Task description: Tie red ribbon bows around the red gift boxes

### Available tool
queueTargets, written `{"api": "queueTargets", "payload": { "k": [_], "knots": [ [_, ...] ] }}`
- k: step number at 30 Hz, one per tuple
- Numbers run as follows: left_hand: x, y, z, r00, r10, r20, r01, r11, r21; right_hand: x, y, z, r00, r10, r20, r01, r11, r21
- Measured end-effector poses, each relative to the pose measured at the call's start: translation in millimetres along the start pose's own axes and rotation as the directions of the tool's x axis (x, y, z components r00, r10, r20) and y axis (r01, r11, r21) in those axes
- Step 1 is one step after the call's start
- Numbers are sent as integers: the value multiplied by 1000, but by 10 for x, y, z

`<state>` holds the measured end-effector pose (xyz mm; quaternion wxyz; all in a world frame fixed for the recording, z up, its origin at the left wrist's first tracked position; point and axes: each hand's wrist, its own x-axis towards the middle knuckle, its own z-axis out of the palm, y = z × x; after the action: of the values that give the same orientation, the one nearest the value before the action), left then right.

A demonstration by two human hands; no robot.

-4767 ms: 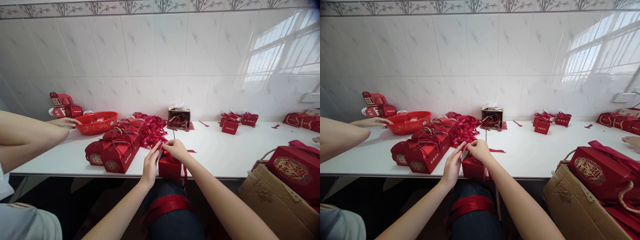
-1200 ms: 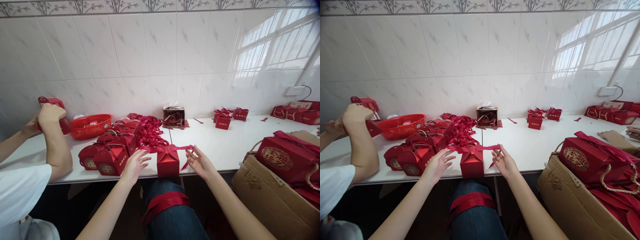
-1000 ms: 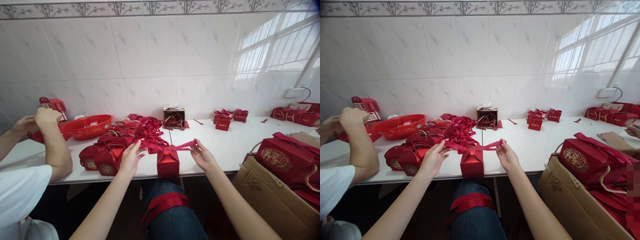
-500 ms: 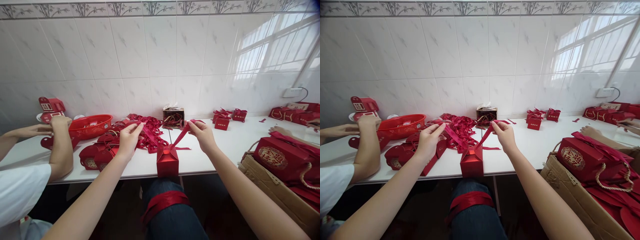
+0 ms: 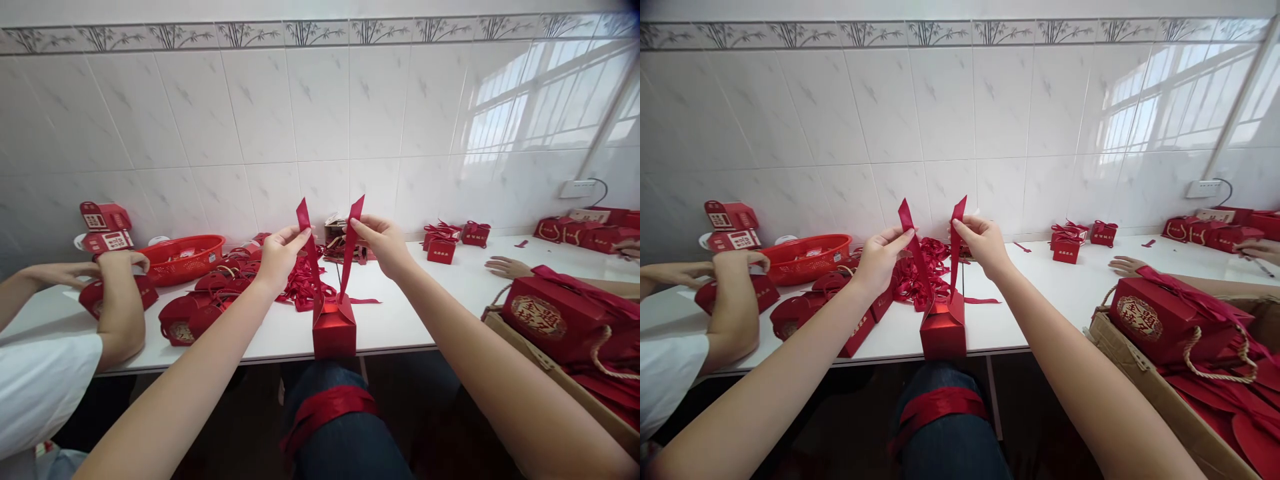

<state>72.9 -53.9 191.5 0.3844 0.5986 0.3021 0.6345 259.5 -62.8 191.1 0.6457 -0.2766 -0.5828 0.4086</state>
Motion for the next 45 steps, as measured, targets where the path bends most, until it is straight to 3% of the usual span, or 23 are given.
{"api": "queueTargets", "payload": {
  "k": [4, 8, 13, 17, 21, 23, 26, 29, 32, 34, 36, 39, 40, 42, 44, 45],
  "knots": [
    [12, 6, 44, 998, -25, 64, 30, 996, -88, 21, 17, 19, 997, 67, 37, -69, 996, 54],
    [-29, -8, 53, 981, -25, 191, 43, 995, -91, -8, 49, 71, 992, 117, 49, -112, 989, -93],
    [-122, -10, 63, 973, -82, 215, 63, 994, 91, -140, 69, 120, 955, 47, 293, 11, 981, -194],
    [-168, -17, 47, 944, -157, 289, 123, 983, 134, -183, 143, 115, 966, -1, 258, 52, 980, -192],
    [-178, -46, -8, 906, -282, 315, 280, 959, 53, -181, 245, 35, 931, -83, 356, 174, 957, -233],
    [-174, -53, -32, 904, -329, 273, 347, 938, -18, -184, 276, -23, 882, -182, 434, 355, 862, -360],
    [-168, -47, -50, 898, -378, 225, 410, 904, -121, -193, 298, -94, 779, -318, 541, 613, 570, -547],
    [-183, -31, -41, 894, -390, 222, 431, 885, -178, -212, 335, -123, 730, -350, 587, 683, 346, -643],
    [-231, -30, -10, 905, -346, 247, 389, 909, -150, -262, 416, -103, 721, -382, 579, 688, 292, -664],
    [-272, -44, 3, 942, -251, 225, 266, 963, -40, -310, 479, -82, 751, -431, 500, 652, 366, -664],
    [-306, -64, -15, 978, -101, 183, 67, 981, 181, -362, 532, -96, 825, -465, 322, 540, 480, -691],
    [-335, -114, -162, 990, 89, 107, -132, 842, 523, -444, 580, -271, 923, -385, 7, 239, 559, -794],
    [-343, -143, -251, 990, 122, 75, -142, 781, 608, -479, 594, -381, 947, -314, -70, 118, 541, -832],
    [-371, -231, -481, 990, 136, 42, -120, 632, 766, -570, 633, -657, 975, -103, -196, -135, 425, -895],
    [-424, -363, -746, 993, 70, 99, -120, 430, 895, -687, 698, -951, 938, 134, -320, -343, 237, -909],
    [-460, -441, -871, 988, 7, 153, -147, 333, 932, -748, 739, -1078, 914, 198, -355, -390, 186, -902]
  ]
}}
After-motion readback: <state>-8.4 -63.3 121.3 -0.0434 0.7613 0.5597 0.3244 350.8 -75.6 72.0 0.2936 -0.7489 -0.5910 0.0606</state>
